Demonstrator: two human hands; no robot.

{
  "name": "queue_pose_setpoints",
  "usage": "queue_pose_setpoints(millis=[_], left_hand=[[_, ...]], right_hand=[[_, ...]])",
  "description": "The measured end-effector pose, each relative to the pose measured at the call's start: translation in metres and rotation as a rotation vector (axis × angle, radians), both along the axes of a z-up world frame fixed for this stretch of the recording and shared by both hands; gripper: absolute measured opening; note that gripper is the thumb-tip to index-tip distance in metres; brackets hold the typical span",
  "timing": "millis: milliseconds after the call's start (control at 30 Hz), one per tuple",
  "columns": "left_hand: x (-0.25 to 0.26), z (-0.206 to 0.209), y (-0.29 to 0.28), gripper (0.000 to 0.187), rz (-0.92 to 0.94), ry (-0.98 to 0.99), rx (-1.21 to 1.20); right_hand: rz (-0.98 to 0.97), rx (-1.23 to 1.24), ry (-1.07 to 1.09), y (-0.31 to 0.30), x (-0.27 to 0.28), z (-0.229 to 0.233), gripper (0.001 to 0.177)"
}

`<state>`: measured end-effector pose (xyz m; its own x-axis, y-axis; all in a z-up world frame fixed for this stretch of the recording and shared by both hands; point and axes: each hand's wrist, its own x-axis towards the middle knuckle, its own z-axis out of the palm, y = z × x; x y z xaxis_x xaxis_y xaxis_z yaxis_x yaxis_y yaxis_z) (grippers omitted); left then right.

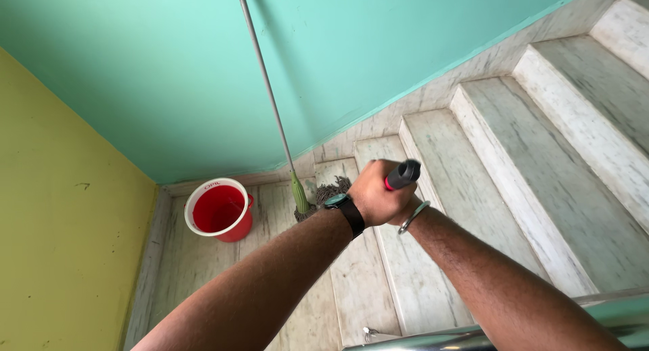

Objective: The person mops a set of marble stairs and the floor at the base of the stairs using a mop and a bucket.

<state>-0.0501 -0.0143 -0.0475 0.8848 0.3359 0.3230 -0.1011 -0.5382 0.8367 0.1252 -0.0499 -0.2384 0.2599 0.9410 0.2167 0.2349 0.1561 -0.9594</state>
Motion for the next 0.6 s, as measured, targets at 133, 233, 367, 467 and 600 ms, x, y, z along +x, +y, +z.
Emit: queue_pose_setpoints(millis=[133,233,367,467,600], left_hand=[[0.003,-0.011,0.003,0.024,-0.054,-0.069,0.032],[0.018,-0.015,0.002,0.027,-0.036,-0.056,0.002],[0.037,-0.006,0.002,0.025,-0.024,-0.07,0.092],[0.043,-0.002,0.003,0.026,-0.06,-0.043,0.076],[0.042,-0.006,-0.001,0.024,-0.101,-0.061,0.128]], right_hand=[[-0.061,0.048,-0.054,-0.004,-0.012,0.001,0.014],[-0.115,0.038,-0.051,-0.01,-0.004,0.0,0.014],[-0.127,0.034,-0.066,0.004,0.011,0.005,0.015],[-0.149,0.002,-0.09,0.002,0.027,0.002,0.015],[-0.182,-0.116,-0.11,0.003,0.034,-0.019,0.016]])
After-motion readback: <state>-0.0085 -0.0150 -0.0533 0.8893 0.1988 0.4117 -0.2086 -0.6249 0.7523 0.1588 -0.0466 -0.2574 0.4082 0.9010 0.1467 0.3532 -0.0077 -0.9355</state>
